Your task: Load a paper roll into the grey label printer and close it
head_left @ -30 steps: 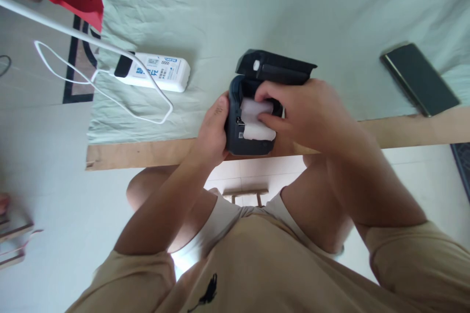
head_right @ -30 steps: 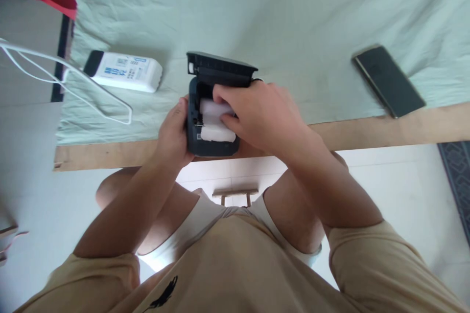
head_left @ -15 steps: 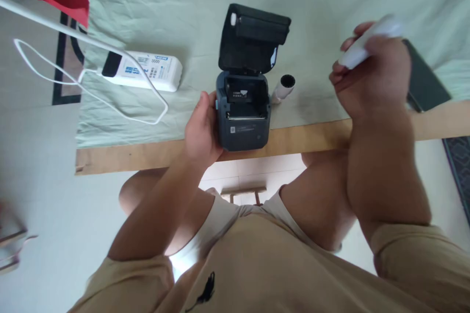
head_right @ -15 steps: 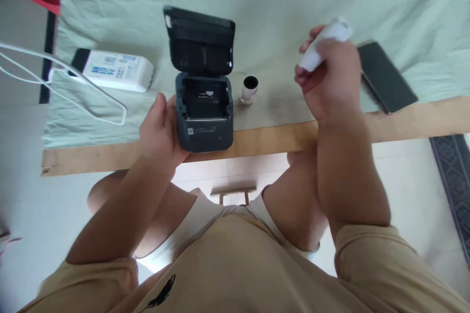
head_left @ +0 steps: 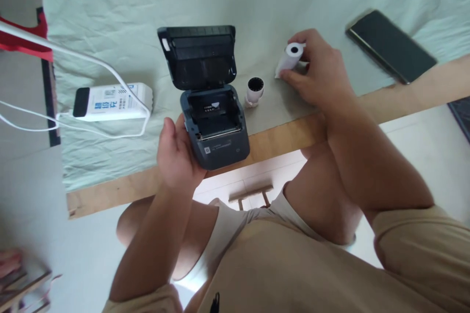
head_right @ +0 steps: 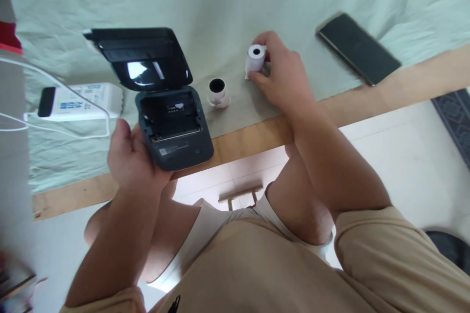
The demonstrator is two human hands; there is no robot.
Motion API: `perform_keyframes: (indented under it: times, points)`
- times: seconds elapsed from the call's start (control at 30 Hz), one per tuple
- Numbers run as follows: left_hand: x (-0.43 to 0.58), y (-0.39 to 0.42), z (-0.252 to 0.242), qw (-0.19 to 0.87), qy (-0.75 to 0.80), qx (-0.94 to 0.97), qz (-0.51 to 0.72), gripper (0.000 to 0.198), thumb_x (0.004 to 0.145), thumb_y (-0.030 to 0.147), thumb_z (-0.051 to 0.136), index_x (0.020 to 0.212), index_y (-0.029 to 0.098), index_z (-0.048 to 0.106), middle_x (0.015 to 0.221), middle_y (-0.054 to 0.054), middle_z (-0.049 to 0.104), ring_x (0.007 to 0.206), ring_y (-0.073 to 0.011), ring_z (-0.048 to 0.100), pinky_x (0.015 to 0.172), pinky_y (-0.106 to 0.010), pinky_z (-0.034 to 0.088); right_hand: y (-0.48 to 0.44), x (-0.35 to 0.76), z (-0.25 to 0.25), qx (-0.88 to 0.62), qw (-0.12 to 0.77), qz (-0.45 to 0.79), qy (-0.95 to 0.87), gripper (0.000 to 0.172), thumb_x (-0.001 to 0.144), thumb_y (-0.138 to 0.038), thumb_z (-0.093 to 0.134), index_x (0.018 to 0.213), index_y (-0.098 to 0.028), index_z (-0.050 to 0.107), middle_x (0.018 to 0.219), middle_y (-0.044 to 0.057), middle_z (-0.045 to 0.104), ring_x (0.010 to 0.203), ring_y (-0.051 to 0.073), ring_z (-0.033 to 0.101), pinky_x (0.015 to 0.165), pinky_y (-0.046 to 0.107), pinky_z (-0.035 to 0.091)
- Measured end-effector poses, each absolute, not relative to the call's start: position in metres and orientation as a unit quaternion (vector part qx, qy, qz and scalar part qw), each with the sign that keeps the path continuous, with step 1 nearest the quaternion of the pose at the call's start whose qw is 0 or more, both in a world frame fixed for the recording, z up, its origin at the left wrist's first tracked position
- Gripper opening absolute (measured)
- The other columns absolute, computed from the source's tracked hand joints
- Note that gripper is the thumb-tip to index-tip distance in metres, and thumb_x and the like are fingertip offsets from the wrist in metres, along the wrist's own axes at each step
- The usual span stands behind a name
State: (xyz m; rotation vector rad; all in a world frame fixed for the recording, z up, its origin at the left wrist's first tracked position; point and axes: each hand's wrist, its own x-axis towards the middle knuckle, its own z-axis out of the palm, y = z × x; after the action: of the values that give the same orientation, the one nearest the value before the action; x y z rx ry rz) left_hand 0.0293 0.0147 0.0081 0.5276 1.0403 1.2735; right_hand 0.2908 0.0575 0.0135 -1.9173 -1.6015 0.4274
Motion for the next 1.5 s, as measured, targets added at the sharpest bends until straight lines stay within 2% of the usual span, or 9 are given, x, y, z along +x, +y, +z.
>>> perform_keyframes:
  times: [0.1, 0.2, 0.37, 0.6, 0.83, 1.0, 1.13, 1.3, 1.5]
  points:
    - [0.028, 0.014, 0.005, 0.643, 0.453, 0.260, 0.561, 0.048, 0.101, 0.060, 0.051, 0.082, 0.022, 0.075, 0.088, -0.004, 0.078, 0.119, -0.0263, 0.072, 0.100, -0.038, 0.064, 0.043, 0.284, 0.023, -0.681, 0.330, 0.078, -0.649, 0.044, 0.083, -0.023, 0.070, 0.126, -0.026, 0.058, 0.131, 0.007, 0.071, 0.124, 0.026, 0.066, 0.109, 0.045, 0.051]
    - [0.028, 0.013, 0.004, 0.647, 0.438, 0.255, 0.570, 0.050, 0.100, 0.061, 0.053, 0.087, 0.020, 0.078, 0.084, -0.003, 0.078, 0.120, -0.0272, 0.071, 0.102, -0.038, 0.063, 0.027, 0.268, 0.026, -0.581, 0.384, 0.024, -0.717, 0.039, 0.092, -0.024, 0.062, 0.130, -0.023, 0.058, 0.131, 0.010, 0.069, 0.120, 0.022, 0.068, 0.101, 0.038, 0.056]
    - [0.028, 0.012, 0.006, 0.669, 0.422, 0.261, 0.553, 0.052, 0.101, 0.065, 0.050, 0.092, 0.022, 0.078, 0.091, -0.004, 0.080, 0.128, -0.0293, 0.068, 0.102, -0.040, 0.062, 0.023, 0.242, 0.008, -0.560, 0.273, 0.094, -0.777, 0.049, 0.095, -0.024, 0.060, 0.143, -0.024, 0.053, 0.145, 0.012, 0.061, 0.132, 0.024, 0.062, 0.109, 0.039, 0.054]
    - [0.026, 0.011, 0.005, 0.675, 0.416, 0.262, 0.550, 0.047, 0.102, 0.059, 0.051, 0.088, 0.024, 0.079, 0.089, -0.002, 0.080, 0.129, -0.0280, 0.067, 0.102, -0.039, 0.062, 0.025, 0.244, 0.000, -0.541, 0.247, 0.140, -0.791, 0.057, 0.085, -0.007, 0.051, 0.140, -0.023, 0.055, 0.129, 0.008, 0.068, 0.114, 0.022, 0.066, 0.098, 0.036, 0.055]
    - [0.027, 0.011, 0.006, 0.666, 0.417, 0.258, 0.562, 0.046, 0.101, 0.059, 0.053, 0.087, 0.023, 0.078, 0.086, -0.003, 0.080, 0.125, -0.0290, 0.069, 0.099, -0.041, 0.063, 0.028, 0.245, -0.006, -0.550, 0.284, 0.125, -0.775, 0.039, 0.088, -0.025, 0.063, 0.127, -0.029, 0.063, 0.120, 0.008, 0.066, 0.106, 0.022, 0.065, 0.093, 0.037, 0.057]
    - [0.024, 0.008, 0.004, 0.689, 0.374, 0.305, 0.541, 0.033, 0.094, 0.054, 0.064, 0.095, 0.024, 0.079, 0.094, -0.003, 0.081, 0.112, -0.0289, 0.076, 0.091, -0.040, 0.066, 0.023, 0.251, 0.009, -0.533, 0.425, 0.112, -0.723, 0.054, 0.087, -0.023, 0.068, 0.137, -0.033, 0.051, 0.117, 0.002, 0.067, 0.106, 0.019, 0.069, 0.091, 0.034, 0.059]
    - [0.021, 0.006, 0.001, 0.653, 0.418, 0.359, 0.519, 0.024, 0.086, 0.041, 0.079, 0.103, 0.024, 0.077, 0.095, -0.002, 0.080, 0.109, -0.0267, 0.078, 0.090, -0.034, 0.066, 0.008, 0.240, 0.021, -0.465, 0.514, 0.090, -0.715, 0.035, 0.090, -0.027, 0.070, 0.122, -0.034, 0.058, 0.118, 0.001, 0.070, 0.105, 0.020, 0.071, 0.088, 0.036, 0.059]
    - [0.020, 0.005, 0.003, 0.657, 0.426, 0.380, 0.492, 0.028, 0.086, 0.041, 0.080, 0.109, 0.025, 0.075, 0.104, -0.005, 0.080, 0.119, -0.0299, 0.075, 0.089, -0.034, 0.066, 0.004, 0.212, 0.020, -0.429, 0.441, 0.010, -0.788, 0.026, 0.097, -0.020, 0.057, 0.118, -0.032, 0.064, 0.116, -0.006, 0.079, 0.101, 0.014, 0.076, 0.089, 0.034, 0.057]
    - [0.017, 0.004, 0.006, 0.685, 0.436, 0.378, 0.445, 0.040, 0.085, 0.044, 0.080, 0.119, 0.025, 0.072, 0.111, -0.007, 0.079, 0.117, -0.0322, 0.075, 0.083, -0.036, 0.068, 0.015, 0.206, 0.015, -0.495, 0.373, 0.005, -0.785, 0.022, 0.095, -0.014, 0.053, 0.092, -0.027, 0.072, 0.117, -0.002, 0.080, 0.102, 0.019, 0.076, 0.089, 0.039, 0.052]
